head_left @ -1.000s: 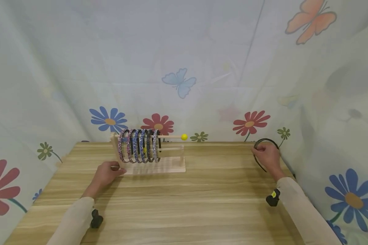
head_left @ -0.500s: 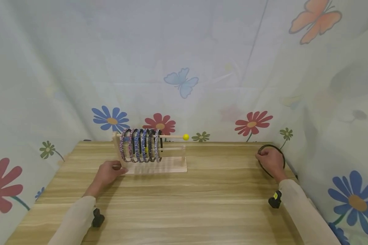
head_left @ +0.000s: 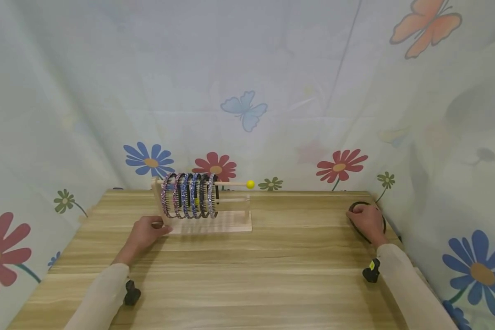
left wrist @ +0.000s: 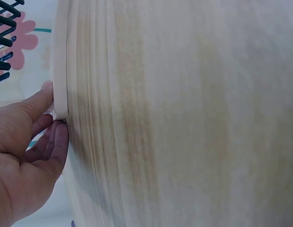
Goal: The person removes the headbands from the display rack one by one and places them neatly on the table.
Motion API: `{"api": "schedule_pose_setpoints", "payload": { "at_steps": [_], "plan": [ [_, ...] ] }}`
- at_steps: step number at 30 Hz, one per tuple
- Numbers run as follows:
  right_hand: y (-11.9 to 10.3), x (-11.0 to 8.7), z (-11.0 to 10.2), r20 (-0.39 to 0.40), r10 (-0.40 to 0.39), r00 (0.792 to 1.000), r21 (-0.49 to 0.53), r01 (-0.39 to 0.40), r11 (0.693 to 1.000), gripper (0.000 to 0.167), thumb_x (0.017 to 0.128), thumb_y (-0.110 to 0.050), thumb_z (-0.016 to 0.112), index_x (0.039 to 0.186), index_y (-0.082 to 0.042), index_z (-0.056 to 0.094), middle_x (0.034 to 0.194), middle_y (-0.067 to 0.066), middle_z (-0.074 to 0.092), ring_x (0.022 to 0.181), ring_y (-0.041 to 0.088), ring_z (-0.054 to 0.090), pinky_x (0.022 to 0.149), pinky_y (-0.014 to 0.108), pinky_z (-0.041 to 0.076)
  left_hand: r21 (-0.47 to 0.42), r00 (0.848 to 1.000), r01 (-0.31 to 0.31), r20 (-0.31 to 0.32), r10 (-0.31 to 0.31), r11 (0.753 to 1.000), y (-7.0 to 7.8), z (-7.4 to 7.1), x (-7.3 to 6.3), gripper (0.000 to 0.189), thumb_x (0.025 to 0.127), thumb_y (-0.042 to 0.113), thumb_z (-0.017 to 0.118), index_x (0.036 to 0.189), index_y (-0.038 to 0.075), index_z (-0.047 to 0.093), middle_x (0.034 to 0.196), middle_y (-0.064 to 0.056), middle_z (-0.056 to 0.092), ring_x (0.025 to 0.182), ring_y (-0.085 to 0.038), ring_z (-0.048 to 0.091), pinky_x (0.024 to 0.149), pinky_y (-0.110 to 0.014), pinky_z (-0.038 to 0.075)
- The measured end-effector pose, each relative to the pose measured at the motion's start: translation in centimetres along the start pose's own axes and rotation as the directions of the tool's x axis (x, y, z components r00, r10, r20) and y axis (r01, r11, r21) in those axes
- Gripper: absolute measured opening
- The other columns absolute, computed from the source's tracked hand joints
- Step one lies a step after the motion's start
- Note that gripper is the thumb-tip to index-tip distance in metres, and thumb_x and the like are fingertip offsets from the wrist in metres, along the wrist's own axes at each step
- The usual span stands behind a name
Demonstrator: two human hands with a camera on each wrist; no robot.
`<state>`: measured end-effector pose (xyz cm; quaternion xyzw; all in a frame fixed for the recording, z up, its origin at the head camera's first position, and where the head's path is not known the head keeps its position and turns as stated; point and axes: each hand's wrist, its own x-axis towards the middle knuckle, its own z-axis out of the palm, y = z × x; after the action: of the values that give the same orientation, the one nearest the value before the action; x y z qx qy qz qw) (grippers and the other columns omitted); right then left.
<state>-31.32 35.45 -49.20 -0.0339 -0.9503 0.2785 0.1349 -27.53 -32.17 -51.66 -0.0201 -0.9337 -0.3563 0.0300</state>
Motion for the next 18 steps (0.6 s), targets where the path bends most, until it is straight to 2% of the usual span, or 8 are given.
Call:
{"api": "schedule_pose_setpoints", "payload": {
  "at_steps": [8, 11, 13, 15, 18],
  "plan": [
    [0.55, -0.04, 0.4, -0.013, -0.001, 1.0, 0.01, 0.001, 1.0, 0.051, 0.092, -0.021, 0.075, 0.052, -0.016, 0.043, 0.05, -0.008, 0.03, 0.051, 0.016, 0.03, 0.053, 0.032, 0.026, -0.008, 1.0, -0.002, 0.002, 0.002, 1.0, 0.04, -0.07, -0.01, 0.043, 0.093, 0.025, 0.078, 0.118, -0.009, 0.071, 0.115, -0.027, 0.072, 0.106, -0.043, 0.071, 0.087, -0.053, 0.059],
    [0.44, -0.09, 0.45, -0.011, 0.033, 0.999, -0.009, -0.033, 0.999, 0.04, 0.09, -0.025, 0.076, 0.056, -0.01, 0.06, 0.053, -0.006, 0.047, 0.055, 0.016, 0.042, 0.054, 0.031, 0.034, -0.009, 1.0, -0.002, 0.007, 0.002, 1.0, 0.11, -0.09, -0.02, 0.043, 0.093, 0.025, 0.077, 0.119, -0.009, 0.07, 0.116, -0.027, 0.071, 0.107, -0.043, 0.07, 0.087, -0.053, 0.058],
    [0.33, -0.15, 0.47, 0.0, 0.06, 0.998, -0.024, -0.06, 0.998, 0.031, 0.09, -0.027, 0.077, 0.065, -0.008, 0.072, 0.06, -0.002, 0.061, 0.061, 0.017, 0.05, 0.057, 0.031, 0.04, -0.012, 1.0, -0.001, 0.01, 0.001, 1.0, 0.15, -0.1, -0.03, 0.043, 0.094, 0.024, 0.077, 0.119, -0.009, 0.07, 0.117, -0.027, 0.071, 0.108, -0.043, 0.07, 0.088, -0.053, 0.058],
    [0.22, -0.26, 0.5, 0.016, 0.089, 0.996, -0.031, -0.089, 0.996, 0.025, 0.09, -0.029, 0.076, 0.075, -0.008, 0.078, 0.07, 0.0, 0.069, 0.067, 0.018, 0.055, 0.06, 0.031, 0.044, -0.013, 1.0, 0.001, 0.009, -0.001, 1.0, 0.16, -0.12, -0.04, 0.043, 0.094, 0.024, 0.077, 0.12, -0.009, 0.07, 0.117, -0.027, 0.071, 0.108, -0.043, 0.07, 0.088, -0.053, 0.058],
    [0.22, -0.37, 0.63, 0.037, 0.109, 0.993, -0.035, -0.108, 0.994, 0.027, 0.091, -0.031, 0.075, 0.078, -0.007, 0.079, 0.072, 0.002, 0.07, 0.066, 0.018, 0.054, 0.059, 0.03, 0.042, -0.016, 1.0, 0.003, 0.012, -0.003, 1.0, 0.15, -0.12, -0.05, 0.043, 0.093, 0.024, 0.077, 0.12, -0.009, 0.07, 0.117, -0.027, 0.072, 0.107, -0.042, 0.07, 0.087, -0.052, 0.059]
  ]
}}
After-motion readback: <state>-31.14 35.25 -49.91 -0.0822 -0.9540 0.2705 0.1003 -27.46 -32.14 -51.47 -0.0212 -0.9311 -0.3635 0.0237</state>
